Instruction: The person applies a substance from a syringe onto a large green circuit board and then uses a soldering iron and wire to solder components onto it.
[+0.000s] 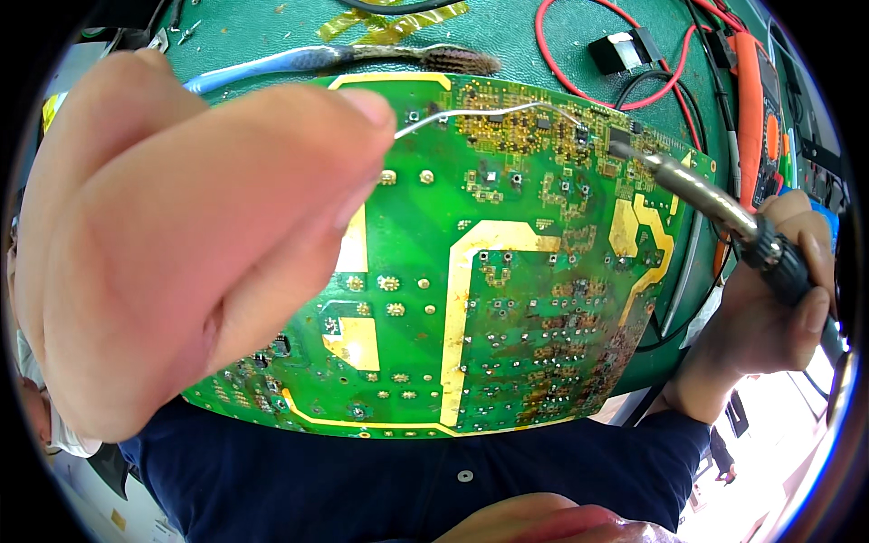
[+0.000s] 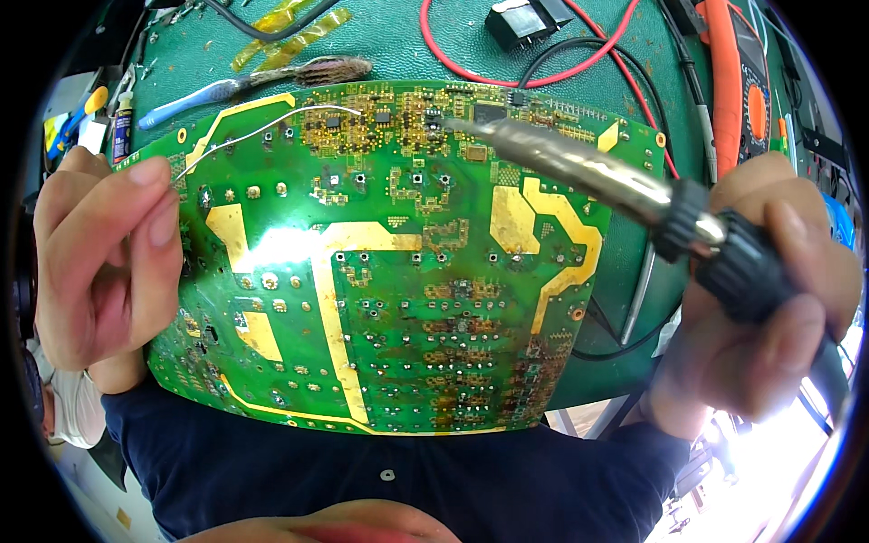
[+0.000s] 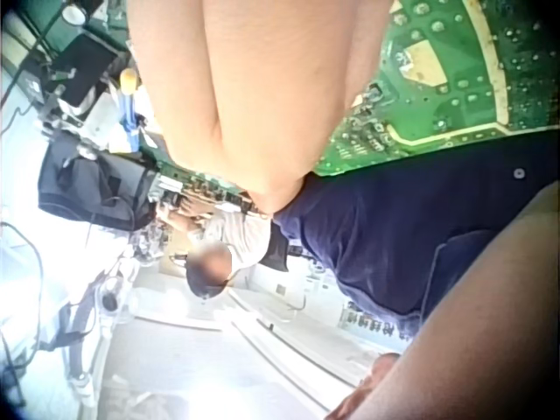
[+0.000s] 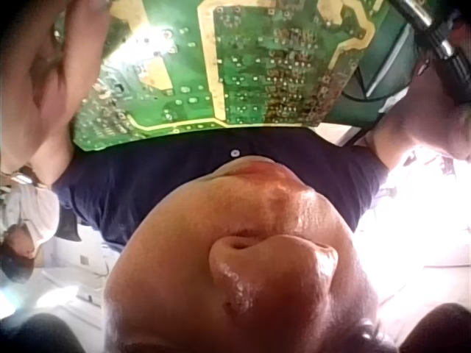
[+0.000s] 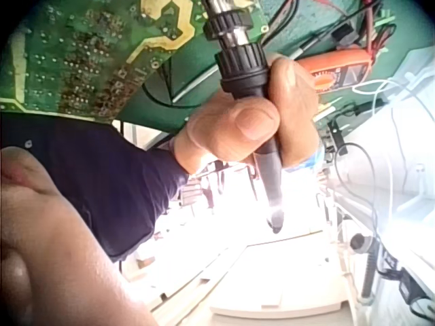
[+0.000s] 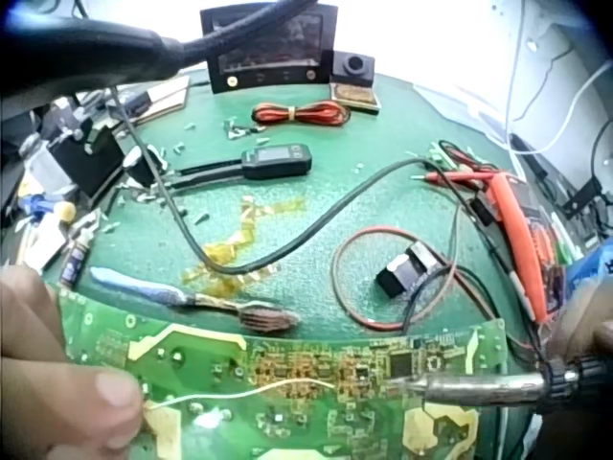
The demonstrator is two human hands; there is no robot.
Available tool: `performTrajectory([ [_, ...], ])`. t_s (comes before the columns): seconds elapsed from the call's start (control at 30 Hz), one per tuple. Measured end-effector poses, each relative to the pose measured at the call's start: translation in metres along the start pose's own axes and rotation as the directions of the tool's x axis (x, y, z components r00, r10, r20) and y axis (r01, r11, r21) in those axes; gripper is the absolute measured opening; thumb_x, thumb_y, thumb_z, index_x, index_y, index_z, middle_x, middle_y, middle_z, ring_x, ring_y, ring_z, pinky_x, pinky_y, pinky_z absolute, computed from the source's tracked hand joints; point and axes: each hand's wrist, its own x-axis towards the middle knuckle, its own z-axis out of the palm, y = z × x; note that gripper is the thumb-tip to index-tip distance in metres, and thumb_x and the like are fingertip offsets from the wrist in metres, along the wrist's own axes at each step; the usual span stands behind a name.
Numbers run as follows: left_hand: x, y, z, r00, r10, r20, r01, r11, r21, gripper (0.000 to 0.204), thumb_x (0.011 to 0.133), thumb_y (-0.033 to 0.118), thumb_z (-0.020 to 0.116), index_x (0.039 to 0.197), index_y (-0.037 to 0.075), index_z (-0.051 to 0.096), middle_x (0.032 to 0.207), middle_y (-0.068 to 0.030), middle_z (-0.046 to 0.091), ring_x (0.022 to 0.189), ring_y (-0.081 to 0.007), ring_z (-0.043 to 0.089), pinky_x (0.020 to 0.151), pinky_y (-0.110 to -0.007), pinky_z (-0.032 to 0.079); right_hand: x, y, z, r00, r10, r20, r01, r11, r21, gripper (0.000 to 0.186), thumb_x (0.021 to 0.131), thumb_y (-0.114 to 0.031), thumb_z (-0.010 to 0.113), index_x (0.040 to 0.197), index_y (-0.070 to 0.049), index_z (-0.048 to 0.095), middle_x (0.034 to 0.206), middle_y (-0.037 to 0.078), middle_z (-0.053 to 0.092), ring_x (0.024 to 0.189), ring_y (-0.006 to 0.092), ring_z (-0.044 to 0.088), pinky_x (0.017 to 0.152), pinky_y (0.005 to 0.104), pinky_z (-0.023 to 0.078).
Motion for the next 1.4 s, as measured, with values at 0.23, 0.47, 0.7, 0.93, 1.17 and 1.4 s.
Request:
performTrajectory([
  [0.23,-0.002,-0.004,0.005,1.0,0.03,0.007,-0.03,0.999,-0.02,0.031,0.076,-0.017,0.065,0.106,-0.013,0.06,0.072,-0.0087,0.055,0.054,-0.0105,0.041,0.048,-0.024,0.029,0.001,-0.003,0.016,0.989,-0.113,0.098,0.133,0.964,-0.23,0.041,0.092,-0.032,0.042,0.108,0.001,0.06,0.071,0.015,0.052,0.065,0.0234,0.049,0.062,0.0358,0.036],
  [0.47,-0.003,-0.001,0.004,1.0,0.008,0.004,-0.008,1.0,-0.018,0.031,0.076,-0.016,0.065,0.106,-0.013,0.06,0.074,-0.009,0.056,0.055,-0.0106,0.041,0.049,-0.024,0.03,0.004,-0.005,0.023,0.98,-0.147,0.136,0.176,0.957,-0.229,0.039,0.095,-0.032,0.042,0.108,0.001,0.058,0.072,0.015,0.053,0.064,0.0229,0.049,0.061,0.0353,0.037],
  [0.7,0.0,-0.002,0.005,1.0,0.009,0.015,-0.009,1.0,-0.024,0.03,0.076,-0.016,0.066,0.106,-0.013,0.06,0.076,-0.011,0.059,0.055,-0.0107,0.042,0.05,-0.024,0.031,0.004,-0.004,0.017,0.975,-0.136,0.175,0.177,0.953,-0.247,0.039,0.095,-0.031,0.041,0.11,0.002,0.057,0.073,0.015,0.054,0.065,0.0228,0.05,0.062,0.0357,0.037],
  [0.93,0.0,-0.004,0.006,1.0,0.012,0.026,-0.011,1.0,-0.025,0.03,0.075,-0.015,0.067,0.105,-0.013,0.061,0.078,-0.0114,0.06,0.055,-0.0105,0.042,0.05,-0.024,0.03,0.003,-0.004,0.015,0.977,-0.129,0.171,0.172,0.95,-0.262,0.039,0.095,-0.03,0.042,0.11,0.002,0.057,0.074,0.016,0.054,0.066,0.023,0.05,0.062,0.0362,0.037],
  [1.17,0.0,-0.004,0.004,0.999,0.013,0.04,-0.013,1.0,-0.008,0.03,0.075,-0.015,0.067,0.105,-0.012,0.061,0.078,-0.0108,0.06,0.055,-0.0106,0.041,0.05,-0.024,0.03,0.004,-0.005,0.016,0.971,-0.142,0.194,0.19,0.947,-0.26,0.038,0.095,-0.03,0.042,0.111,0.001,0.057,0.074,0.016,0.054,0.066,0.0227,0.049,0.062,0.0363,0.037],
  [1.4,0.001,-0.004,0.004,0.999,0.001,0.044,0.0,0.999,-0.033,0.03,0.075,-0.015,0.067,0.105,-0.013,0.061,0.077,-0.0106,0.06,0.055,-0.0114,0.042,0.05,-0.025,0.031,0.003,-0.006,0.016,0.974,-0.142,0.175,0.185,0.946,-0.264,0.039,0.096,-0.032,0.041,0.112,-0.001,0.057,0.073,0.015,0.053,0.066,0.0226,0.049,0.062,0.0366,0.036],
])
